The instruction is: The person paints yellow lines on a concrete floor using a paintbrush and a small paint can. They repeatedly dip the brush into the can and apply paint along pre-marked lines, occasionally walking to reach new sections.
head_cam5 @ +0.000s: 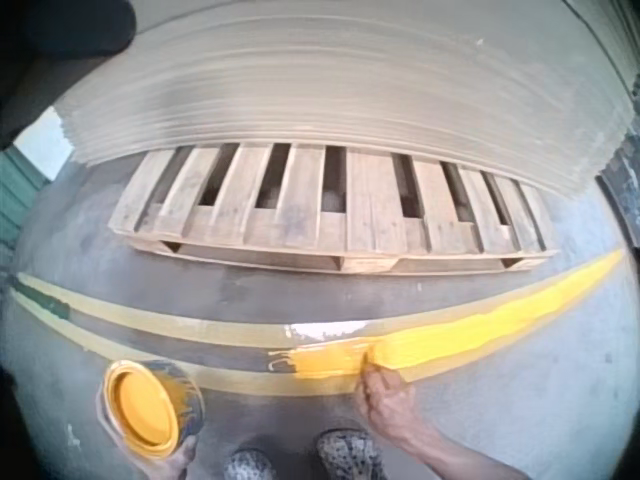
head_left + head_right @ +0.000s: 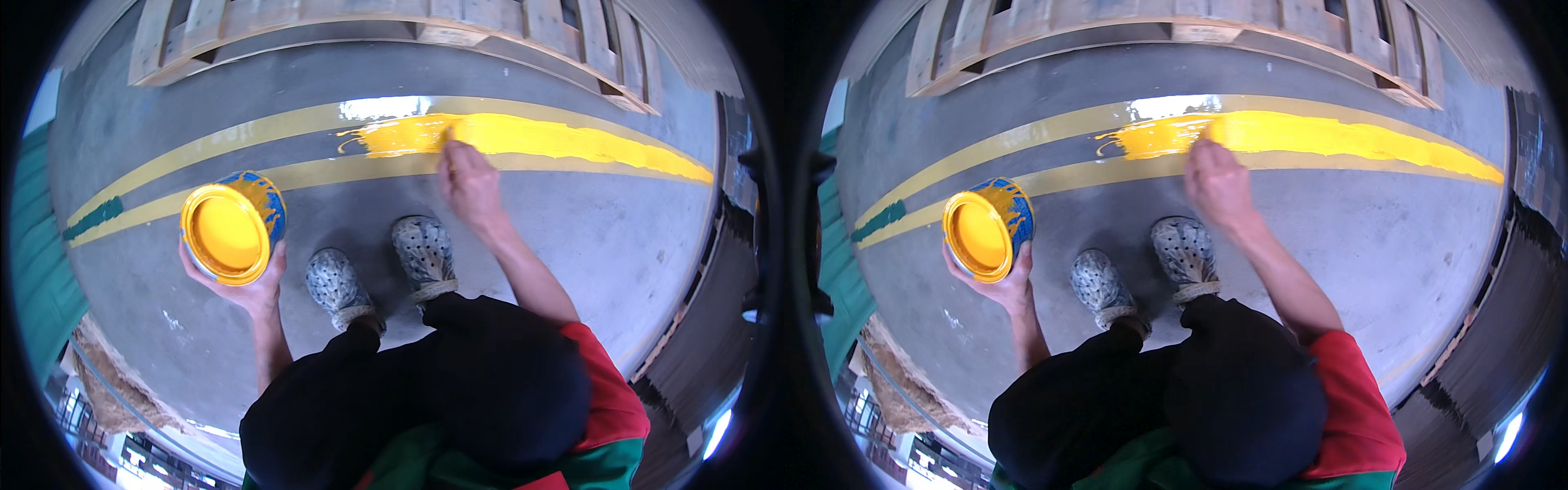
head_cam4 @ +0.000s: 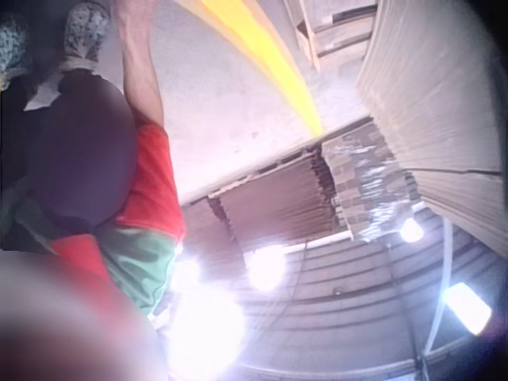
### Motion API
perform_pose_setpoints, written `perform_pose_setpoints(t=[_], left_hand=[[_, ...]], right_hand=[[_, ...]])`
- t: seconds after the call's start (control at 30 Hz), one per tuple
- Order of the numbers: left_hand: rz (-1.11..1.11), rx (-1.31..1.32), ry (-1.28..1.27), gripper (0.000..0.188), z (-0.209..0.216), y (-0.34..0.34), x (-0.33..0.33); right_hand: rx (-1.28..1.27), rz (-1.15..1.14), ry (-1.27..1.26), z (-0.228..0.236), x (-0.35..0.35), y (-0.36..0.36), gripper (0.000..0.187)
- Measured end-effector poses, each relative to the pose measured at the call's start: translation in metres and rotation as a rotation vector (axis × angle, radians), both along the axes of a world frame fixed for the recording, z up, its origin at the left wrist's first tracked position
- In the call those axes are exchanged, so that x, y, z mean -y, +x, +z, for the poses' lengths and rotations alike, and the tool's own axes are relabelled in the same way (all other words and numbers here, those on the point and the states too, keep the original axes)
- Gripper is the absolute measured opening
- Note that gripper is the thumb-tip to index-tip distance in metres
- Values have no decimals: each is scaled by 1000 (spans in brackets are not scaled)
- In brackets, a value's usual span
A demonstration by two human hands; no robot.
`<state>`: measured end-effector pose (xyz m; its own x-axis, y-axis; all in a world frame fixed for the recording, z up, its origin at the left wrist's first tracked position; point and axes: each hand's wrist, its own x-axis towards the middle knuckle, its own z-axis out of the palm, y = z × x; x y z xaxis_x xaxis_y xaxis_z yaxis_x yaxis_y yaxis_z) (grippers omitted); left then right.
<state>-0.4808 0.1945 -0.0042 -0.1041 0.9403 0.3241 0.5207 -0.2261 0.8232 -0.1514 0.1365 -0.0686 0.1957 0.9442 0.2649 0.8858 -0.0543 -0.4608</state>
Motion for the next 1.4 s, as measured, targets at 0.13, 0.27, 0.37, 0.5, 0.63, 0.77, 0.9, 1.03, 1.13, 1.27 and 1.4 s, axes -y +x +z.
perform_pose_setpoints(t=[0.13, 0.27, 0.37, 0.5, 0.63, 0.77, 0.9, 1.03, 1.13, 1.27, 1.4], left_hand=[[29, 92, -64, 124, 11, -2, 7], [50, 10, -31, 124, 18, -9, 13], [72, 34, -38, 124, 18, -13, 15], [91, 53, -45, 125, 16, -16, 14], [83, 103, -44, 127, 16, -15, 9], [99, 127, -69, 128, 12, -15, 11], [70, -19, -115, 136, 17, -26, 19], [182, -83, 17, 118, 39, -26, 23], [198, 250, 140, 117, 48, -30, 17], [261, 288, 267, 113, 57, -56, 40], [365, 311, 222, 108, 72, -68, 55]], right_hand=[[-211, 167, 17, 5, -40, -81, 13], [-550, 237, 69, 1, -63, -120, 13], [-563, 147, 37, -6, -62, -112, 16], [-498, -56, -1, -5, -39, -51, 24], [-310, -259, -17, 23, -1, 17, 18], [-37, -156, -76, 36, 15, 28, 15], [-184, -4, -140, 11, -4, -33, 17], [-367, 308, -197, -12, -64, -77, 29], [-313, 292, -190, -18, -116, -90, 36], [-127, 472, 117, -3, -136, -110, 30], [-255, 481, 26, 25, -142, -137, 30]])
